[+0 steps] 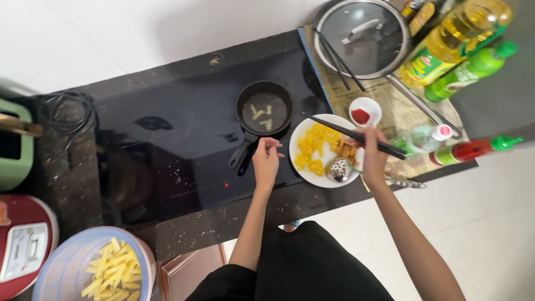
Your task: The person is frying french fries in a pan and transferring them to a plate with sliced fruit.
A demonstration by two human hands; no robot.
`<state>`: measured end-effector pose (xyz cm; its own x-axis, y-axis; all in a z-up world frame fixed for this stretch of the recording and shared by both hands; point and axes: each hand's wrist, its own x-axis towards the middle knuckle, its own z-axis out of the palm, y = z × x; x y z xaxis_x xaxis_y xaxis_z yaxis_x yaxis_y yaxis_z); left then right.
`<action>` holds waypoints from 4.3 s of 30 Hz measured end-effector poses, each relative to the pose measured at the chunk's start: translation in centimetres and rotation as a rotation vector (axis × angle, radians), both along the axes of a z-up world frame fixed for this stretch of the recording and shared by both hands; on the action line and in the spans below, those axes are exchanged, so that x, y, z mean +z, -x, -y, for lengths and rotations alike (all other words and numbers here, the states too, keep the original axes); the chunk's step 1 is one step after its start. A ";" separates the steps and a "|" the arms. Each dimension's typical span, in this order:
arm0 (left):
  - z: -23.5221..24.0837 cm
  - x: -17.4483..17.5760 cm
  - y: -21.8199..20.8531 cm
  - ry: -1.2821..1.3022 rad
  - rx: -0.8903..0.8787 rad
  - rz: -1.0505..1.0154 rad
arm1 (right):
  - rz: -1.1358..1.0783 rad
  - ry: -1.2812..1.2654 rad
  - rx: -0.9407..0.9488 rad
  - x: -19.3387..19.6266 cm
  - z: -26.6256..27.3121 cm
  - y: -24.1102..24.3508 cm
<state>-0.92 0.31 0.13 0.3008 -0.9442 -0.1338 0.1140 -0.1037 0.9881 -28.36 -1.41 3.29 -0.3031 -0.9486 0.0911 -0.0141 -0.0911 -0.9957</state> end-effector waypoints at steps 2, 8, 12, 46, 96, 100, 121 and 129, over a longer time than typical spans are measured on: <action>0.0 0.1 0.8 -0.031 -0.034 -0.017 | 0.069 -0.018 -0.093 0.3 -1.6 2.4; 0.0 -2.4 3.1 -0.016 -0.089 -0.043 | 0.066 -0.083 -0.267 -0.7 -5.9 6.8; -0.4 -1.7 3.9 -0.018 -0.095 0.033 | -0.151 -0.045 -0.132 0.2 -7.6 5.7; -0.9 -1.5 3.8 -0.030 -0.061 0.105 | -0.062 -0.004 -0.289 -1.1 -2.6 1.2; -2.5 -1.9 0.8 -0.019 0.005 0.021 | -0.396 -0.151 0.136 3.0 -4.8 0.3; -2.4 -1.9 0.7 -0.029 0.012 0.016 | -0.342 -0.266 0.044 2.9 -5.6 0.6; -1.9 -1.9 1.3 -0.001 -0.015 0.017 | -0.341 -0.041 -0.227 -2.3 -5.7 0.4; -2.4 -1.6 0.2 -0.041 0.026 -0.023 | -0.144 0.031 -0.177 2.3 -3.3 -1.9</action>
<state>-1.15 2.67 -1.44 0.3213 -0.9298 -0.1796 0.1392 -0.1412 0.9801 -26.51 1.87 5.55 -0.4465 -0.8778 0.1738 -0.1741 -0.1053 -0.9791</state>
